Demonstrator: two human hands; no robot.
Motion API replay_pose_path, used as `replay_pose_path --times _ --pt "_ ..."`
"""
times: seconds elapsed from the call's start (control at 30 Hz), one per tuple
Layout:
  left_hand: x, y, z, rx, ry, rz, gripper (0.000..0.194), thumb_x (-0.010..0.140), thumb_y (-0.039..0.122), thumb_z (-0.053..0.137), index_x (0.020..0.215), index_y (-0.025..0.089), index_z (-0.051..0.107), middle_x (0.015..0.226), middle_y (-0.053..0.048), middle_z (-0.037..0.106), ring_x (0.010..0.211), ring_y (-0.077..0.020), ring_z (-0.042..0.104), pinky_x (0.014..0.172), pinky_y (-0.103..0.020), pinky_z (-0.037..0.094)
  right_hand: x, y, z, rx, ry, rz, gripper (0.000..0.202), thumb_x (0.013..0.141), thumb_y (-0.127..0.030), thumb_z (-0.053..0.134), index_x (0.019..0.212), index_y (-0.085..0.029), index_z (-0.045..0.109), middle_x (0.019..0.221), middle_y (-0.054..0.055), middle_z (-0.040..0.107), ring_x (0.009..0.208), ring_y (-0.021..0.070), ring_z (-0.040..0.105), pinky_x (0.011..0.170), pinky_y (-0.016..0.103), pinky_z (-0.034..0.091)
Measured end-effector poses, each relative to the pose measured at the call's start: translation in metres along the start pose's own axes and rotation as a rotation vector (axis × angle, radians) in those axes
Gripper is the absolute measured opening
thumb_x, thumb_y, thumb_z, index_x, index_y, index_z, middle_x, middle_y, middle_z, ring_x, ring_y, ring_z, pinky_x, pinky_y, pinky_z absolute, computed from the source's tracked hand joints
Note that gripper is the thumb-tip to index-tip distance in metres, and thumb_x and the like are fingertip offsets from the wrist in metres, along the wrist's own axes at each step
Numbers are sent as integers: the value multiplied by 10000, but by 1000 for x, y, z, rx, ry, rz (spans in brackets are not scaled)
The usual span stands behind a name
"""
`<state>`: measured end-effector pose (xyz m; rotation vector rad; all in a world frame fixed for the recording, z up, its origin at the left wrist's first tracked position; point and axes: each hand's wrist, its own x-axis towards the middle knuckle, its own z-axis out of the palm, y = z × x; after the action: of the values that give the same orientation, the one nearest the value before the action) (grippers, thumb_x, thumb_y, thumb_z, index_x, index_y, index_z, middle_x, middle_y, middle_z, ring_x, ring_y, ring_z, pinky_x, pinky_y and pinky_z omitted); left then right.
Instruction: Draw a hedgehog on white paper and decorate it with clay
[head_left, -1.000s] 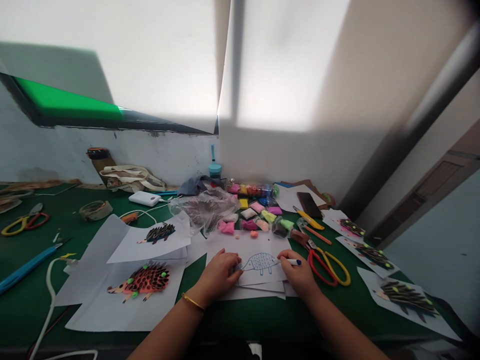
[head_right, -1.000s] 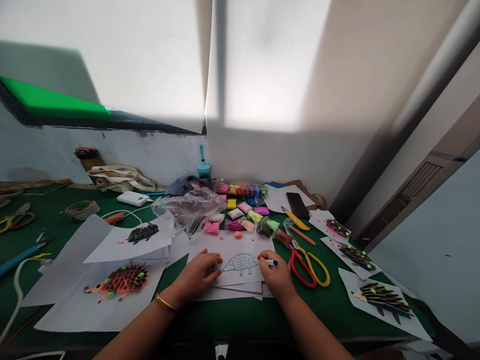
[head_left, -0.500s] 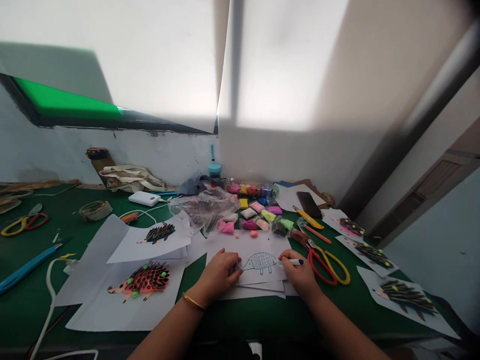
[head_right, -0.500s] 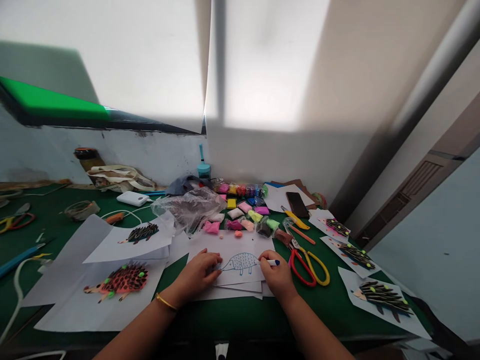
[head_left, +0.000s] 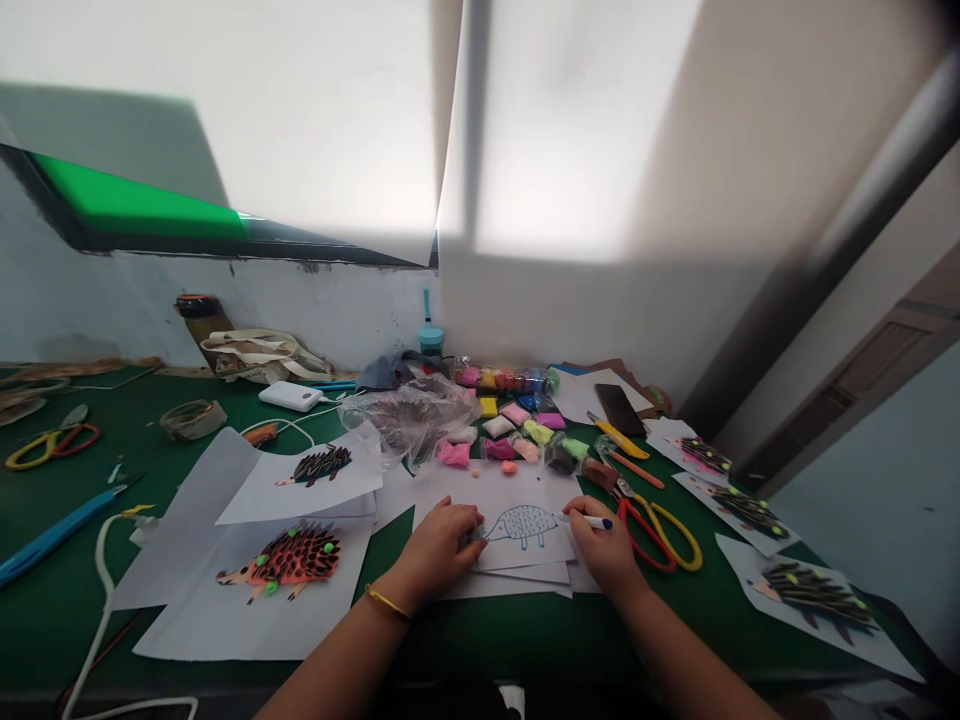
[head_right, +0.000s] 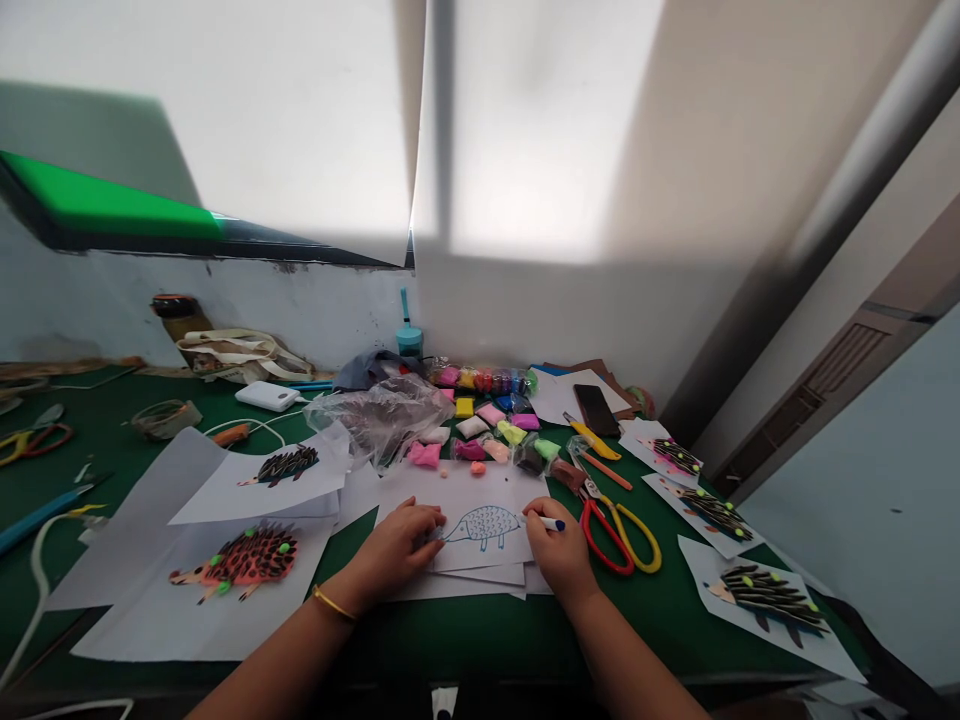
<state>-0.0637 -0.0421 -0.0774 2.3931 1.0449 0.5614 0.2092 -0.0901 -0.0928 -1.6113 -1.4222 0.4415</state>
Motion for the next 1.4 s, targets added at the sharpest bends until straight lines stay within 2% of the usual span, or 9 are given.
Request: replay_pose_path --times 0.23,0.47,0.8,0.97,1.4 --pt "0 5 -4 16 -12 -9 83 840 271 608 908 224 612 1093 -34 691 1068 -221 619 1126 -480 283 -1 -6 0 -14 -69 11 220 823 -310 443 757 -206 625 784 40 654 793 230 604 714 317 444" --pt "1 3 -2 13 -8 -8 108 845 266 603 948 235 608 1108 -31 688 1074 -220 617 1130 -477 273 -1 0 2 39 -13 5 202 798 -294 451 695 -201 597 719 31 620 747 221 588 680 310 436" --pt "0 2 -2 11 -9 0 94 846 272 602 926 224 607 1098 -38 690 1065 -227 622 1127 -488 276 -2 -3 1 45 -51 25 198 802 -273 443 683 -202 585 687 17 591 716 211 571 659 305 417" --pt "0 3 -3 9 -14 9 78 844 263 604 912 223 604 1085 -33 691 1063 -226 624 1125 -489 280 -2 -3 -2 77 7 4 195 804 -288 447 671 -206 563 689 14 577 727 212 569 676 304 422" --pt "0 4 -3 2 -6 -4 87 840 258 605 921 227 606 1105 -36 688 1088 -223 611 1131 -484 273 -1 -4 -2 45 -25 32 203 813 -297 445 679 -206 567 706 24 597 742 221 578 672 313 429"
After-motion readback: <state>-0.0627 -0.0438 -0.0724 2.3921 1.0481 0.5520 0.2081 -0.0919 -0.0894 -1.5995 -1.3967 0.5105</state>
